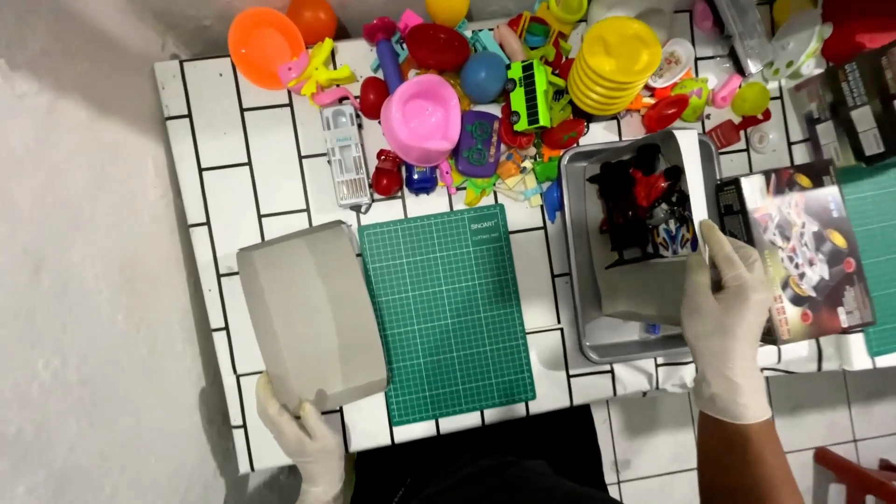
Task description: Assembling a plastic toy car chassis by installing gears and other small components on a cutting mat.
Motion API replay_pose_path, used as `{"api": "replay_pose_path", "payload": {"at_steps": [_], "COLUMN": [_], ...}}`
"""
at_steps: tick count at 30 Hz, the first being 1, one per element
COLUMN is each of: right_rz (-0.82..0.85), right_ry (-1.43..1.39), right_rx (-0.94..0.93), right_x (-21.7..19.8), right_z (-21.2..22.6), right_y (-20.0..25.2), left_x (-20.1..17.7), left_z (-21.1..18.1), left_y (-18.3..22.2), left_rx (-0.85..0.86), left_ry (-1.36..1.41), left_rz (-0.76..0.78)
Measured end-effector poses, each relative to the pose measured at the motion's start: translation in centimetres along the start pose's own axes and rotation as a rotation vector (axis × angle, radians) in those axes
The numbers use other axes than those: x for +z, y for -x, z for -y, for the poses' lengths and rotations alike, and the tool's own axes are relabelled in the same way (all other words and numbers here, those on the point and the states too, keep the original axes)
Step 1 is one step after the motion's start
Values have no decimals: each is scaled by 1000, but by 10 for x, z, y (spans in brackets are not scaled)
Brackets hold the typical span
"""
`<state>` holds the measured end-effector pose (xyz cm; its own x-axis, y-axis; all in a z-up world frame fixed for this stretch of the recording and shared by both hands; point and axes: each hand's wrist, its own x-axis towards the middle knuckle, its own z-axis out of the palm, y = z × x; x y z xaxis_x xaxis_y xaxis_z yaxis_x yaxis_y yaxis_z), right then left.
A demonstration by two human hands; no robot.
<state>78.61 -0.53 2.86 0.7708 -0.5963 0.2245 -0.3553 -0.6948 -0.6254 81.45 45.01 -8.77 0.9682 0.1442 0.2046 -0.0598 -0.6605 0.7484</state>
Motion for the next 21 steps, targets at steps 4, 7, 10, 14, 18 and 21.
{"api": "replay_pose_path", "payload": {"at_steps": [4, 7, 10, 14, 18, 21], "right_rz": [22, 8, 19, -6, -41, -96], "right_ry": [122, 210, 185, 370, 415, 613], "right_rx": [37, -35, -23, -109, -243, -384], "right_x": [7, 16, 21, 25, 26, 34], "right_z": [20, 24, 29, 22, 17, 11], "right_y": [7, 14, 19, 23, 28, 31], "left_x": [6, 10, 12, 10, 7, 5], "left_z": [12, 13, 16, 11, 19, 15], "left_y": [4, 3, 0, 1, 4, 5], "left_rx": [163, 24, 183, 176, 252, 234], "left_ry": [-23, -11, -6, -23, -63, -30], "left_rz": [-45, -46, -101, -91, -106, -109]}}
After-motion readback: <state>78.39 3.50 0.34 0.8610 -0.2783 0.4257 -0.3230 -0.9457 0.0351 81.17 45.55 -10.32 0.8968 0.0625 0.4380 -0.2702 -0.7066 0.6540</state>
